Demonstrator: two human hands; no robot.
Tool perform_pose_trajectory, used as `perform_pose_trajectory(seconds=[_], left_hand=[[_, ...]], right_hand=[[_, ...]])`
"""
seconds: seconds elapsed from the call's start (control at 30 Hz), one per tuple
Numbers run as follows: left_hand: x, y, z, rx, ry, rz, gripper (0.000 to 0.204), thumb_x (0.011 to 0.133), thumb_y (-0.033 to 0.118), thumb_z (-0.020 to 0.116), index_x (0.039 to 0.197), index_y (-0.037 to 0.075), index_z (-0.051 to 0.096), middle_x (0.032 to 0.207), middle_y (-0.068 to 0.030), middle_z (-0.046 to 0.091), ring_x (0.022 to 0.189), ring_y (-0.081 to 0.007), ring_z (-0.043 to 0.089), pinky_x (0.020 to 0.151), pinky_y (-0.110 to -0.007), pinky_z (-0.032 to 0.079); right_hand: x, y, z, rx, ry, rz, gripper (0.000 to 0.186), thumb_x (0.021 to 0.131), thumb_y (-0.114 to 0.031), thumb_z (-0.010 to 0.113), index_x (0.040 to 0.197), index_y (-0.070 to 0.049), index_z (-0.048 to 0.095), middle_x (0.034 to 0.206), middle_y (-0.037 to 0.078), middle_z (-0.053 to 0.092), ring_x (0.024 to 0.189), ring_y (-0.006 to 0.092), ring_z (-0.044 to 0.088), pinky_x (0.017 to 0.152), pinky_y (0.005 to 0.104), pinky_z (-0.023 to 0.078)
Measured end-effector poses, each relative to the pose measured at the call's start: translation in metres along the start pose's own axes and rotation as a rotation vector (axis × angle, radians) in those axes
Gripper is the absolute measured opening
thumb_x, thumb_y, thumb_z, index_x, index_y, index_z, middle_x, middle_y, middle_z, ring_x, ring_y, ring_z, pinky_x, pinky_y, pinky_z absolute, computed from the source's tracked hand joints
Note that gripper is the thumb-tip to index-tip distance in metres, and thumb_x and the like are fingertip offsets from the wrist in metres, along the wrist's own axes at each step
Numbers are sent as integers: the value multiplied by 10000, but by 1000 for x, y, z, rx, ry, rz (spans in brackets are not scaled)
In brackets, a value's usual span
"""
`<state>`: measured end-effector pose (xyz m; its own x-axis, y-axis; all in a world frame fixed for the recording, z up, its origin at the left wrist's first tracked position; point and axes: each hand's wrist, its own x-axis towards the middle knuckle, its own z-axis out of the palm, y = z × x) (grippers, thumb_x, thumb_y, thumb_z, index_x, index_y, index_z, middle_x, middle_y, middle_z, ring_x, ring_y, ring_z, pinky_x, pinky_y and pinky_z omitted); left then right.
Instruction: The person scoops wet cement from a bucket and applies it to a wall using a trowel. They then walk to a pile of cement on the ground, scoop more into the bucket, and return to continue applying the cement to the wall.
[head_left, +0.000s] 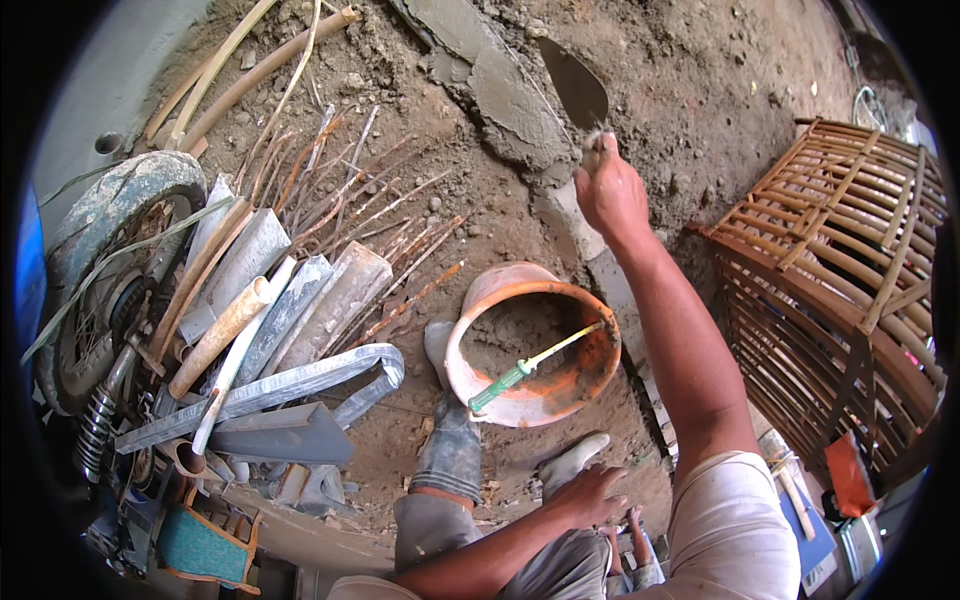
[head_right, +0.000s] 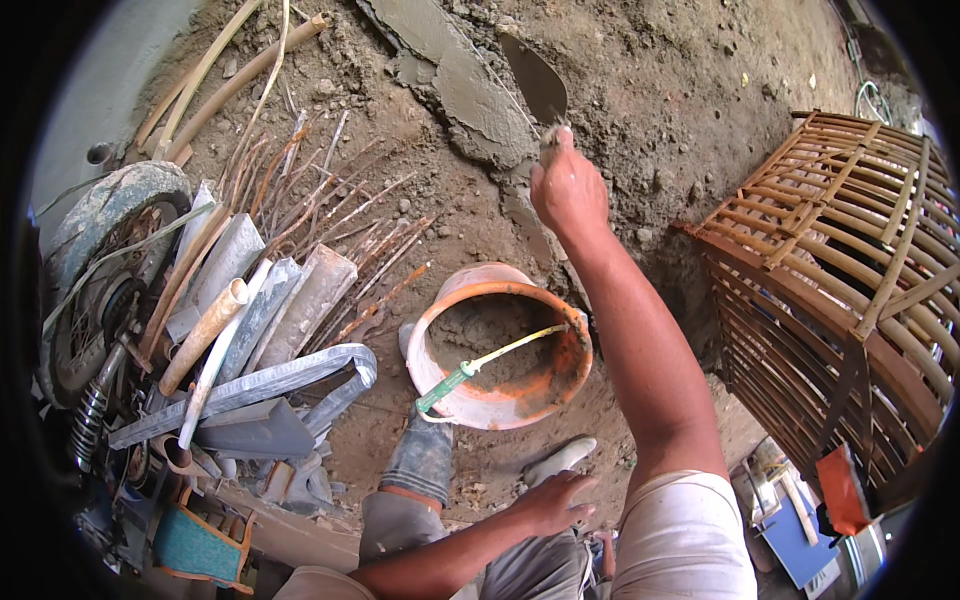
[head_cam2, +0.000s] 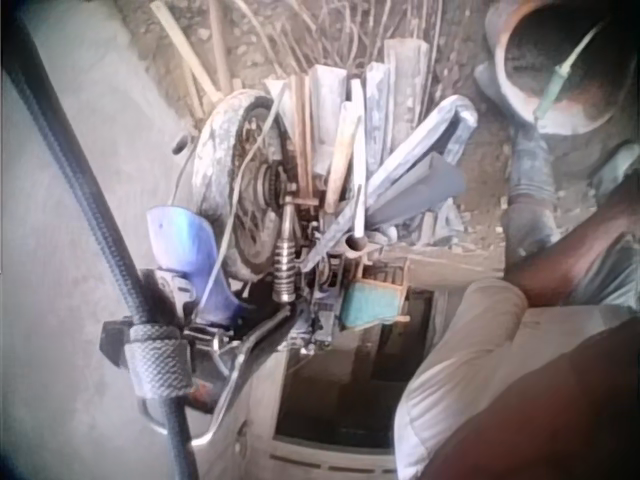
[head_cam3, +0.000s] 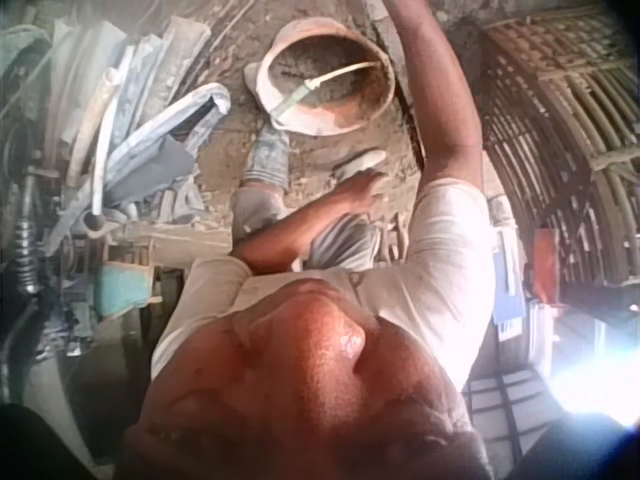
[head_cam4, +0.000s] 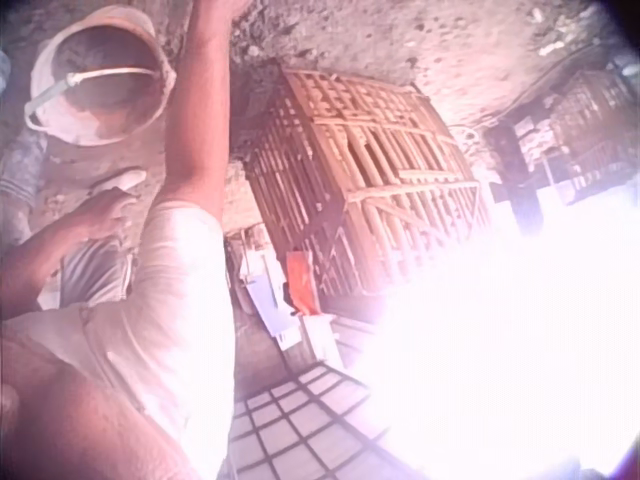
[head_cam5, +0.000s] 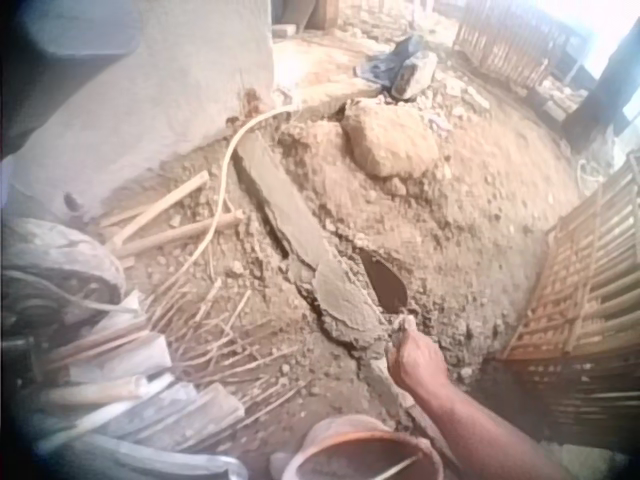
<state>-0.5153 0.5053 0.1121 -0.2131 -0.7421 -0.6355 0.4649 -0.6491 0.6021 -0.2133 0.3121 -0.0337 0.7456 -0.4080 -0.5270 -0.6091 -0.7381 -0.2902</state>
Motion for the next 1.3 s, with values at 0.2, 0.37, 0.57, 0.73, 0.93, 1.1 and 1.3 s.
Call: perform_pose_trajectory(seconds=[0.2, 0.37, 0.57, 0.73, 0.93, 1.1, 1.3], left_hand=[[-3, 11, -4, -26, -25, -37, 594, 938, 386, 566, 1432, 88, 424, 1438, -209, 434, 1349, -387, 405, 1120, -457, 353], [23, -37, 40, 22, 111, 112, 572, 916, 378, 615, 1404, 133, 445, 1366, -216, 459, 1276, -419, 466, 1060, -488, 409], [-2, 5, -1, -43, 51, 23, 598, 933, 406, 572, 1425, 102, 418, 1423, -206, 440, 1318, -391, 437, 1093, -467, 379], [1, 1, -1, -5, 6, 29, 636, 933, 423, 574, 1441, 81, 404, 1432, -212, 444, 1318, -374, 439, 1106, -444, 361], [10, -15, 14, -1, 108, 101, 587, 925, 386, 595, 1414, 102, 436, 1389, -216, 475, 1294, -390, 455, 1089, -459, 376], [5, -7, 6, -17, 40, 68, 616, 930, 390, 590, 1433, 76, 422, 1437, -216, 438, 1328, -368, 429, 1117, -439, 351], [-4, 1, -2, -27, 36, -16, 590, 922, 383, 593, 1412, 95, 435, 1427, -185, 447, 1292, -384, 463, 1066, -466, 403]], right_hand=[[78, -60, 8, -84, 104, -20, 367, 930, -153, 421, 1252, 16, 475, 1087, 257, 644, 1016, 389, 645, 902, 481, 510], [81, -94, 24, -13, 101, -27, 334, 1009, -209, 333, 1195, -18, 533, 1172, 224, 626, 1082, 388, 625, 935, 466, 497], [9, -25, 59, -91, 15, 49, 347, 998, -206, 333, 1257, -75, 524, 1173, 228, 604, 1040, 409, 622, 896, 496, 489], [-42, 40, 45, -255, -158, 130, 394, 962, -178, 395, 1324, -48, 479, 1202, 261, 585, 1075, 401, 617, 917, 487, 488], [-59, 60, 24, -58, -6, 192, 397, 966, -298, 451, 1160, 36, 542, 891, 263, 642, 909, 444, 641, 822, 498, 506], [-28, 66, 48, 881, 34, 107, 342, 966, -325, 552, 1085, -7, 521, 744, 99, 581, 659, 203, 582, 638, 345, 499], [11, 26, 103, 1154, -37, 128, 314, 952, -271, 593, 1120, -35, 469, 746, 75, 568, 547, 169, 565, 476, 338, 485]])
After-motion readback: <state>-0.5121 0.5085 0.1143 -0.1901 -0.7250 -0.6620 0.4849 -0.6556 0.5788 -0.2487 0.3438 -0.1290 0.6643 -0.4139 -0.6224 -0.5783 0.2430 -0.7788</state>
